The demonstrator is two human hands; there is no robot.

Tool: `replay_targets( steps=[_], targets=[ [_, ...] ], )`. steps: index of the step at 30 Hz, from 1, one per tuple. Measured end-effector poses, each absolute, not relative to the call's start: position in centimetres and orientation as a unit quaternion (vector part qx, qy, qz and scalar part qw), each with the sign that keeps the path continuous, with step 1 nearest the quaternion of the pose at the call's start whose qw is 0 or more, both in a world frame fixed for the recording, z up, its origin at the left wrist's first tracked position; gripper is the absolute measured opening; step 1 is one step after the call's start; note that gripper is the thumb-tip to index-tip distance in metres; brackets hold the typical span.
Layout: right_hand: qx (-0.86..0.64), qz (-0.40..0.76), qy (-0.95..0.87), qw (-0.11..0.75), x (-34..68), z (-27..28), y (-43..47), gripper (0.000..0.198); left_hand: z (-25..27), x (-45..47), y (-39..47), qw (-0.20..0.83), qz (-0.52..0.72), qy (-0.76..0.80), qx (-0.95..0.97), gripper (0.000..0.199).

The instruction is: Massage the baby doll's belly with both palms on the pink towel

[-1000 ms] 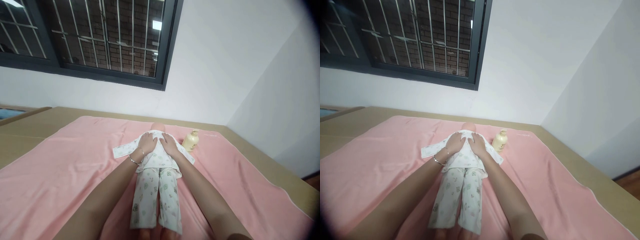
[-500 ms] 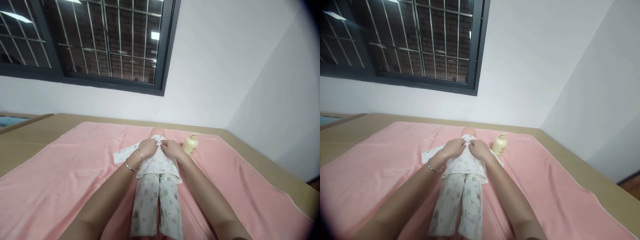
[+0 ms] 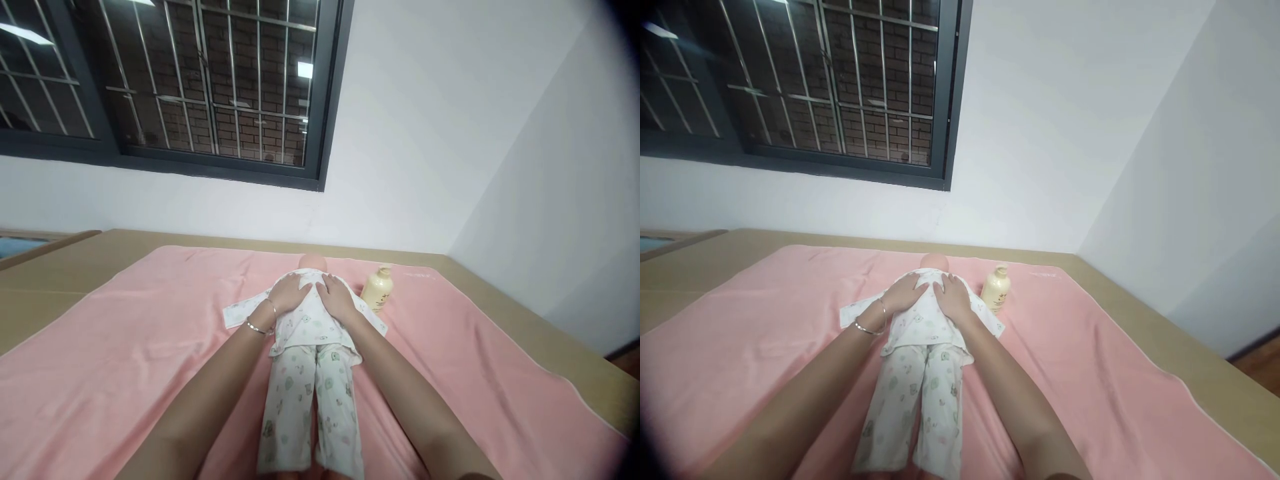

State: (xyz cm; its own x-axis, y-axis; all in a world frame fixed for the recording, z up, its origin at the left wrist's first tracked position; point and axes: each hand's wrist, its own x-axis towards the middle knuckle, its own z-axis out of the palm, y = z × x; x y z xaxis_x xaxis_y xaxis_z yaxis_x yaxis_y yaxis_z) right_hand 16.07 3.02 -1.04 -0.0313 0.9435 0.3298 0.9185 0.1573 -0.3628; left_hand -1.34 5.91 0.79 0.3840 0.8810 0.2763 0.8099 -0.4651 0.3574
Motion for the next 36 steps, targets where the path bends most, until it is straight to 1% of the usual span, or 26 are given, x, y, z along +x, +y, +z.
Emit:
replay_targets(
  steps=[6,9,12,15,17,20,22,24,26,28,31,34,36],
  targets=[
    [-0.631,-0.013,-0.740,0.230,14.3,0.7,0.6,0.041,2.4,-0.9,4.1,0.067,0.118,0.560,0.817,0.051],
    [-0.599,-0.023,-0.770,0.218,13.1,1.4,-0.9,0.035,3.5,-0.8,3.3,0.079,0.072,0.574,0.812,0.044],
    [-0.590,-0.002,-0.773,0.231,13.0,1.6,-1.1,0.036,3.9,-0.5,3.2,0.066,0.112,0.532,0.836,0.037],
    [-0.620,0.047,-0.741,0.255,13.9,1.1,0.0,0.045,3.2,-0.2,3.8,0.055,0.183,0.472,0.861,0.041],
    [-0.633,0.072,-0.726,0.257,14.6,0.6,0.8,0.052,2.3,-0.3,4.5,0.078,0.195,0.485,0.849,0.047],
    [-0.635,0.080,-0.725,0.256,15.2,0.0,1.7,0.058,1.3,-0.7,5.3,0.107,0.191,0.535,0.816,0.057],
    [-0.637,0.077,-0.725,0.251,15.2,-0.2,1.8,0.060,1.0,-0.9,5.4,0.100,0.182,0.551,0.809,0.057],
    [-0.646,0.070,-0.721,0.241,14.9,-0.2,1.6,0.062,1.3,-0.9,4.9,0.072,0.169,0.566,0.804,0.053],
    [-0.652,0.049,-0.721,0.230,14.2,0.1,0.9,0.059,1.8,-0.7,4.1,0.039,0.160,0.572,0.804,0.046],
    [-0.643,0.011,-0.732,0.226,13.3,0.6,-0.3,0.051,2.7,-0.3,3.0,0.027,0.159,0.551,0.819,0.035],
    [-0.600,-0.031,-0.766,0.228,12.2,1.6,-2.2,0.042,3.7,-0.1,1.9,0.067,0.171,0.490,0.852,0.023],
    [-0.578,-0.028,-0.780,0.239,12.0,1.8,-2.5,0.043,3.7,-0.2,2.0,0.099,0.202,0.455,0.862,0.024],
    [-0.600,-0.018,-0.758,0.256,12.7,1.3,-1.5,0.043,2.9,-0.3,2.7,0.084,0.225,0.453,0.858,0.028]
  ],
)
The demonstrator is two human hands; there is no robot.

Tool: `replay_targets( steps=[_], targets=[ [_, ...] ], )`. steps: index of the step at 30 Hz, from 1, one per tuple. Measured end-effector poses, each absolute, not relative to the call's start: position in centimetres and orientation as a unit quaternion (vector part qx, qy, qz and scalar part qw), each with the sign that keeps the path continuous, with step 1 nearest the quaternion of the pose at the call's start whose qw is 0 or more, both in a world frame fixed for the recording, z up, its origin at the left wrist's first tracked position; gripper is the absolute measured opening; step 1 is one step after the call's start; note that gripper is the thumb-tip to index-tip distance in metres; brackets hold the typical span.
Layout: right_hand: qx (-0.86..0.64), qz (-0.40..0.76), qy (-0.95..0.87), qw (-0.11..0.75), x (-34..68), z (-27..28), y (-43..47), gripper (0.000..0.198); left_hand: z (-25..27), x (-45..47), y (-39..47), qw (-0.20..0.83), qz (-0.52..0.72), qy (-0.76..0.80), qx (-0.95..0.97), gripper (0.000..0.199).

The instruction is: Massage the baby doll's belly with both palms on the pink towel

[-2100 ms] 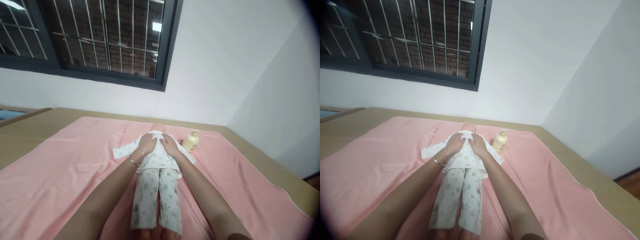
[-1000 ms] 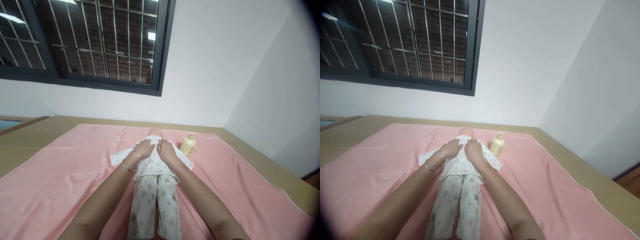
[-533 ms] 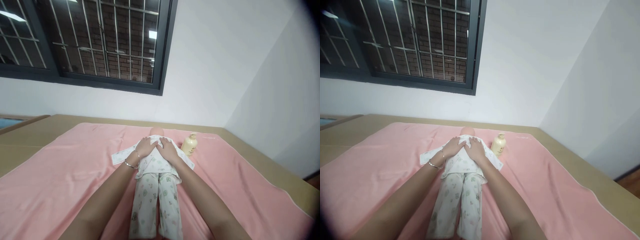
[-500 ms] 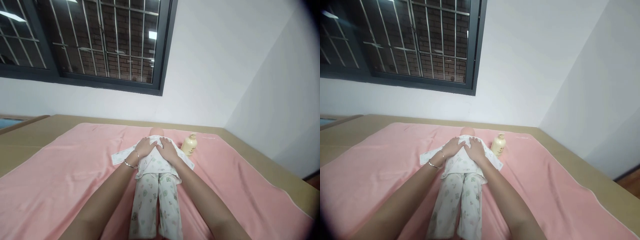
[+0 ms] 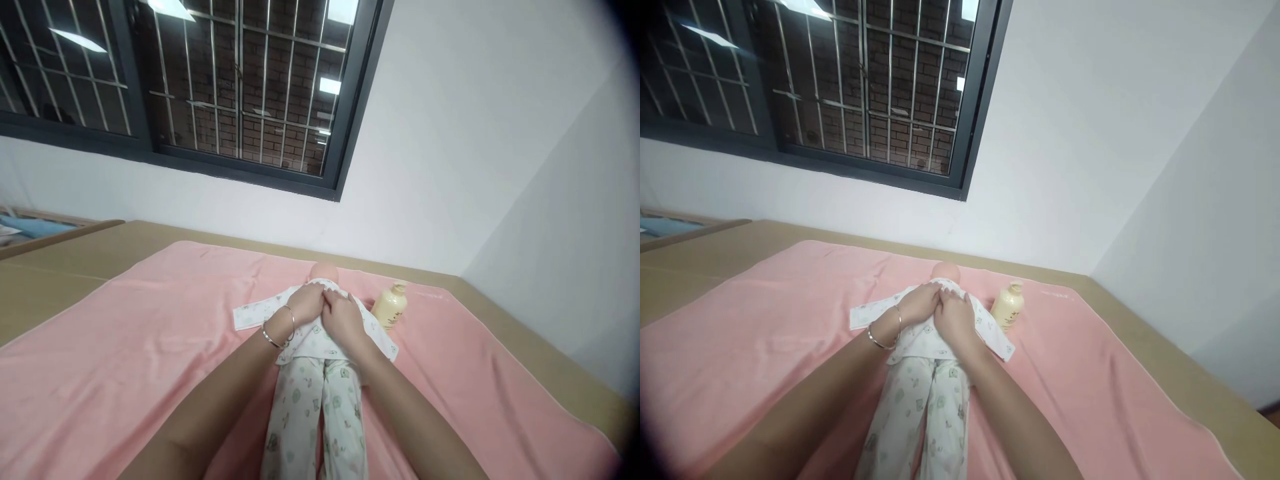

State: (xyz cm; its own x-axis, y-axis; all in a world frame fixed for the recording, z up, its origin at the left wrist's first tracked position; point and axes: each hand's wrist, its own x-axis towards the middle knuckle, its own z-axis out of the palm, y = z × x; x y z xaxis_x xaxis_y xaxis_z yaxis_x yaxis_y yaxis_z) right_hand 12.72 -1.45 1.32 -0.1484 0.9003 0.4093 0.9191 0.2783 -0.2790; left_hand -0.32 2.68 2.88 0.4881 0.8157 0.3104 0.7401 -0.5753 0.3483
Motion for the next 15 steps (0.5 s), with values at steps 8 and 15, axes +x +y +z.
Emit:
replay_targets(
  steps=[8,15],
  targets=[
    [-0.673,0.045,-0.687,0.272,15.3,-1.8,3.0,0.052,-0.1,0.2,4.9,0.061,0.252,0.555,0.790,0.045],
    [-0.644,0.037,-0.707,0.289,14.8,-1.7,3.1,0.047,0.8,0.6,4.4,0.048,0.210,0.584,0.783,0.044]
  ],
)
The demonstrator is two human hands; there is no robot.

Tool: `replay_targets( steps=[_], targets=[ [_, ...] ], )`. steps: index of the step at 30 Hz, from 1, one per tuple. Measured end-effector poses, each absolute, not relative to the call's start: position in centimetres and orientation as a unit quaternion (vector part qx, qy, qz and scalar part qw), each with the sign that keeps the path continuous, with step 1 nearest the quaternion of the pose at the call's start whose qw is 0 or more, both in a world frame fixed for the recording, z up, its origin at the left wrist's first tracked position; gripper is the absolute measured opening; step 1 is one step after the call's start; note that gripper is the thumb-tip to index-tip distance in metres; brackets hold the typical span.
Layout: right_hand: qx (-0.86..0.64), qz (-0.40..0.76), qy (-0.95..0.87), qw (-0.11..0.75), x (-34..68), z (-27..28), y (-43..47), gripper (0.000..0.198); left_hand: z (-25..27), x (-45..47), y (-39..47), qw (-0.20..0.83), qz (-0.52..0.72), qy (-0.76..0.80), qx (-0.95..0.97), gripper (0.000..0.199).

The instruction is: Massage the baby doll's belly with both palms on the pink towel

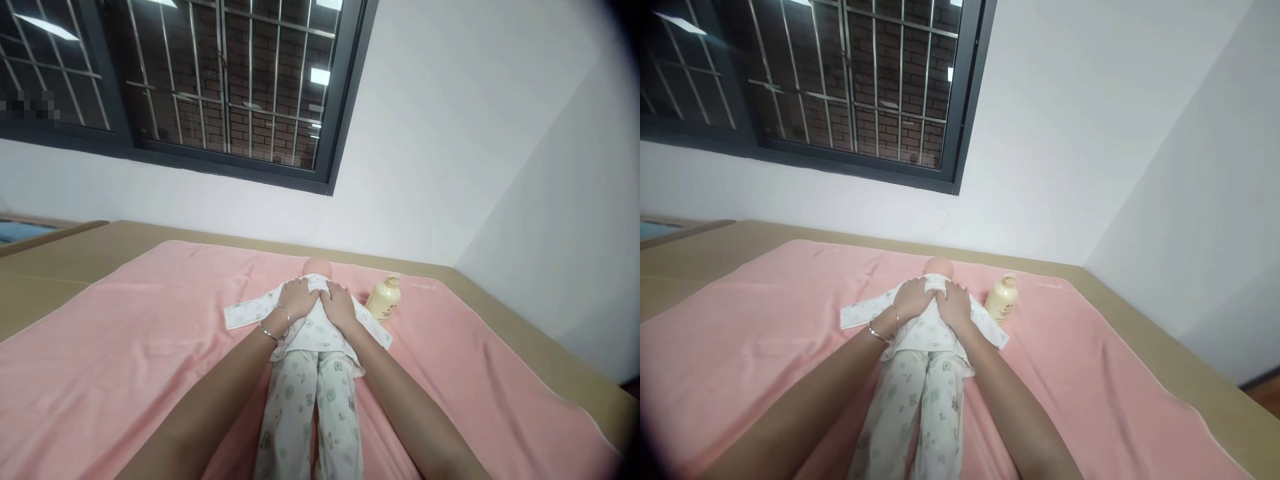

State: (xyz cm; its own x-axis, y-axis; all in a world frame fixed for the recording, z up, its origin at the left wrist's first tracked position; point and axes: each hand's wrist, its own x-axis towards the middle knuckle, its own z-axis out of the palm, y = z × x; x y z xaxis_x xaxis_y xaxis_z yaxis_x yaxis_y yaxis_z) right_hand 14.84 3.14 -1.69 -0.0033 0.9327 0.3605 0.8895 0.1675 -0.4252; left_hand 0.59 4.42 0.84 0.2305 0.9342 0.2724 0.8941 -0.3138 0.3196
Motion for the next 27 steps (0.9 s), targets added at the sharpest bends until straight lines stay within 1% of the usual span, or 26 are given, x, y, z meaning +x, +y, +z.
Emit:
replay_targets(
  steps=[6,11,16,20,22,25,27],
  targets=[
    [-0.637,0.000,-0.715,0.286,14.6,-2.2,3.4,0.047,0.7,0.8,3.9,0.015,0.193,0.607,0.771,0.049],
    [-0.589,0.027,-0.741,0.322,15.5,-2.6,3.9,0.046,-0.2,0.6,3.9,-0.001,0.216,0.609,0.763,0.045],
    [-0.541,0.063,-0.767,0.339,16.5,-1.7,3.8,0.049,-2.7,-0.7,4.9,0.014,0.327,0.539,0.776,0.046],
    [-0.535,0.011,-0.750,0.388,15.5,-0.5,2.6,0.050,-4.7,-2.0,5.3,0.061,0.432,0.464,0.771,0.043],
    [-0.524,-0.004,-0.762,0.381,14.6,-0.3,2.0,0.051,-5.2,-2.3,5.2,0.098,0.480,0.453,0.745,0.045],
    [-0.510,0.023,-0.792,0.336,13.8,-0.3,1.4,0.048,-5.6,-2.3,5.0,0.127,0.520,0.447,0.717,0.048],
    [-0.513,0.029,-0.782,0.354,13.8,-0.4,1.2,0.044,-5.6,-2.3,4.8,0.125,0.521,0.436,0.723,0.048]
  ],
)
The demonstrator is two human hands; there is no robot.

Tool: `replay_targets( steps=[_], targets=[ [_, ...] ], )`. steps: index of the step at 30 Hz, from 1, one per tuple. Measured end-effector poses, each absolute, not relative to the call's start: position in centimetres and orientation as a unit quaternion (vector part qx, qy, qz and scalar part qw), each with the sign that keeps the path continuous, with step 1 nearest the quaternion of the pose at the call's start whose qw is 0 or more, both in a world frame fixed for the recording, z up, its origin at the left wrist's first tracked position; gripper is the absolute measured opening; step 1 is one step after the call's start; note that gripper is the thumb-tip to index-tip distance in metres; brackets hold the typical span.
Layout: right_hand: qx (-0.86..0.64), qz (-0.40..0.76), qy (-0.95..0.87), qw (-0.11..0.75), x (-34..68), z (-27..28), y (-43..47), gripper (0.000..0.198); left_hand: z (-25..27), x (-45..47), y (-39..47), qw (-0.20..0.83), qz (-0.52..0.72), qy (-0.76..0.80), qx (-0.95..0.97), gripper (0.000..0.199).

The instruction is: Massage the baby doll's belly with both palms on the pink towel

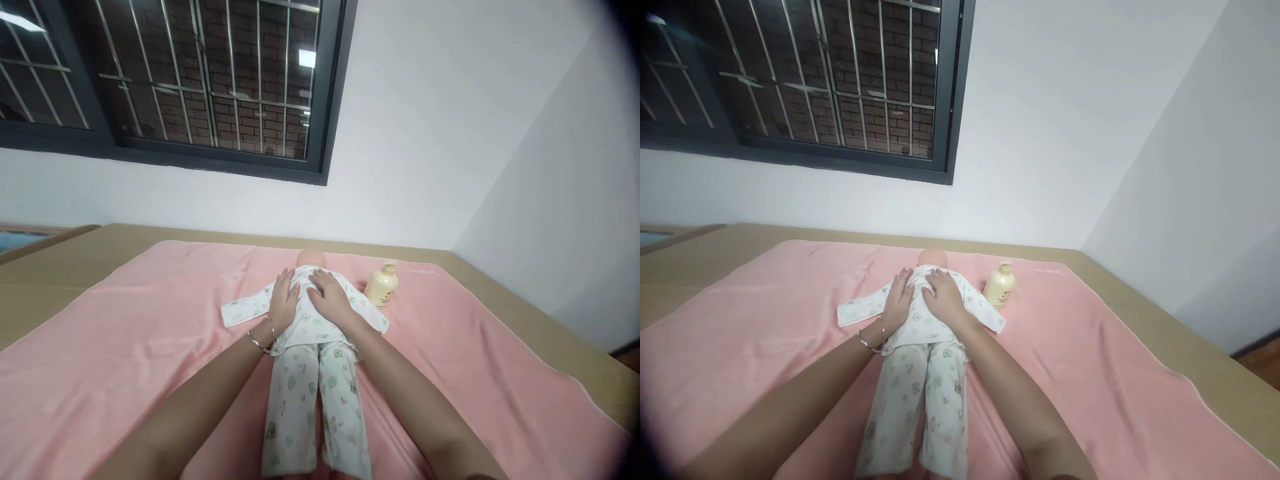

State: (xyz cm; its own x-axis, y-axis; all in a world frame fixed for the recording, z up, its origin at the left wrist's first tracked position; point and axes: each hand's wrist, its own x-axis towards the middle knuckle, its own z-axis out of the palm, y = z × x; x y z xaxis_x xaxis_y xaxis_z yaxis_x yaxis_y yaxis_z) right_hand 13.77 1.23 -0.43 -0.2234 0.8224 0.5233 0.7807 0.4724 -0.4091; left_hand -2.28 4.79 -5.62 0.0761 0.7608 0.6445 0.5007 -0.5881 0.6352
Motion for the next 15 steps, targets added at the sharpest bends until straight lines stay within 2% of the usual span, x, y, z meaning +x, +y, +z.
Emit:
replay_targets(
  steps=[3,8,12,15],
  targets=[
    [-0.516,0.006,-0.756,0.404,14.03,-0.42,1.19,0.048,-5.65,-2.27,4.66,0.123,0.522,0.428,0.728,0.047],
    [-0.493,0.068,-0.799,0.337,14.29,-0.24,1.16,0.047,-5.89,-2.51,4.68,0.114,0.531,0.422,0.726,0.045],
    [-0.498,0.015,-0.772,0.394,14.58,0.16,0.89,0.049,-6.20,-2.84,4.85,0.109,0.521,0.416,0.737,0.045],
    [-0.499,0.007,-0.794,0.348,14.69,-0.09,0.83,0.053,-6.38,-3.05,4.95,0.099,0.510,0.404,0.753,0.047]
  ],
)
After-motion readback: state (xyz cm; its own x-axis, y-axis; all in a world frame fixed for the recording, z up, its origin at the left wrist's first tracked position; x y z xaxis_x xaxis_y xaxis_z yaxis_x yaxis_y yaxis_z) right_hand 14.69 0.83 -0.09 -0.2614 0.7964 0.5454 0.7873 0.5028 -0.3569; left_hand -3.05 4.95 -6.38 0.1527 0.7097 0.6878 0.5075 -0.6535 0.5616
